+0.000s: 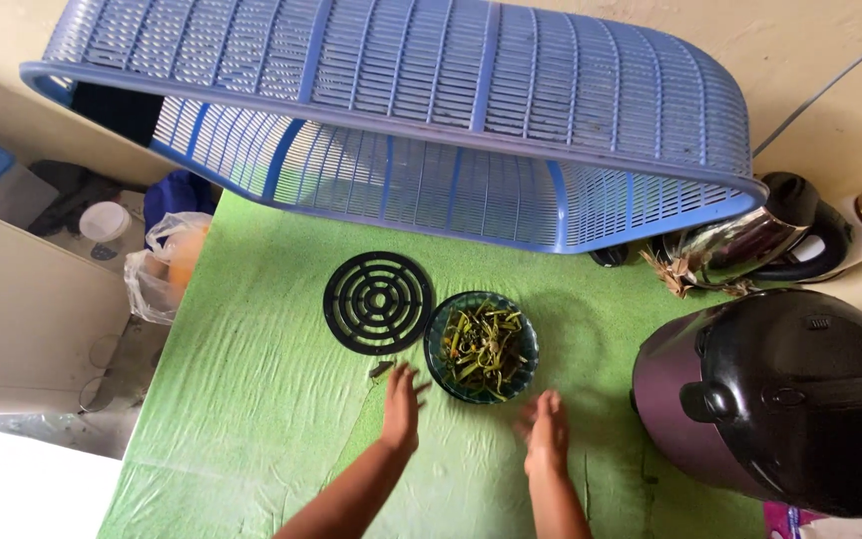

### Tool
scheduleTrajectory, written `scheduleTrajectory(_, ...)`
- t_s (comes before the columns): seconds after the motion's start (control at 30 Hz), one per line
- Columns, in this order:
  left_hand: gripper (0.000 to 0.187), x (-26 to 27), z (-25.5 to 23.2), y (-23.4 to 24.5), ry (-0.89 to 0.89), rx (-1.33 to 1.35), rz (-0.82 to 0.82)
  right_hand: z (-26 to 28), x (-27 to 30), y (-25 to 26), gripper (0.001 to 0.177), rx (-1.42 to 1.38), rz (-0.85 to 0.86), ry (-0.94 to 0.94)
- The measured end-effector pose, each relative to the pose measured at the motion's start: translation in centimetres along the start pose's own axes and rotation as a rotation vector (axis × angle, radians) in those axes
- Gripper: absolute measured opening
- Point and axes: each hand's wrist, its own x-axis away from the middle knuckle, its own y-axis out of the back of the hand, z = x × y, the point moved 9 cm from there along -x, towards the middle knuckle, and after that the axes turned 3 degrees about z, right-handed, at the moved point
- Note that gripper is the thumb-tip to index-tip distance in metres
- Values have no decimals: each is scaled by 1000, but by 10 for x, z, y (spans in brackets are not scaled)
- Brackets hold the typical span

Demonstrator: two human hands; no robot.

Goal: Cleaning a dining table, wiping down a food cover, and placing food on the table.

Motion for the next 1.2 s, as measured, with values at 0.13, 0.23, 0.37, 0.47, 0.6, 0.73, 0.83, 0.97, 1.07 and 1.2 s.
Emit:
scheduleTrajectory(0.13, 68, -1, 33, -14, 242, 69, 150, -42, 4, -26, 51, -237, 131, -199)
scheduleTrajectory(0.23, 71, -26, 45, -20, 234, 177, 196, -50, -16, -32, 51, -349, 168, -207)
scheduleTrajectory(0.37, 71, -42, 31, -34, 205, 160, 198, -34, -35, -48, 51, -364, 272, -182)
scheduleTrajectory(0.47, 70, -54, 24, -47, 169, 166, 198, -22, -54, -55, 47, -343, 282, -155)
scheduleTrajectory(0.6, 67, -64, 11, -64, 144, 158, 166, 1, -68, -68, 44, -287, 286, -121)
scheduleTrajectory(0.73, 67, -82, 4, -75, 121, 158, 158, 8, -85, -79, 42, -294, 302, -103)
scheduleTrajectory(0.83, 70, -91, -5, -80, 104, 156, 136, 20, -89, -91, 42, -302, 344, -76)
scheduleTrajectory(0.97, 71, -99, -13, -84, 107, 114, 112, 30, -89, -97, 41, -294, 320, -112)
scheduleTrajectory(1.07, 71, -96, -16, -85, 113, 86, 117, 26, -92, -96, 43, -300, 332, -123)
scheduleTrajectory(1.2, 72, -86, -24, -87, 97, 100, 160, 30, -80, -98, 42, -287, 337, -133)
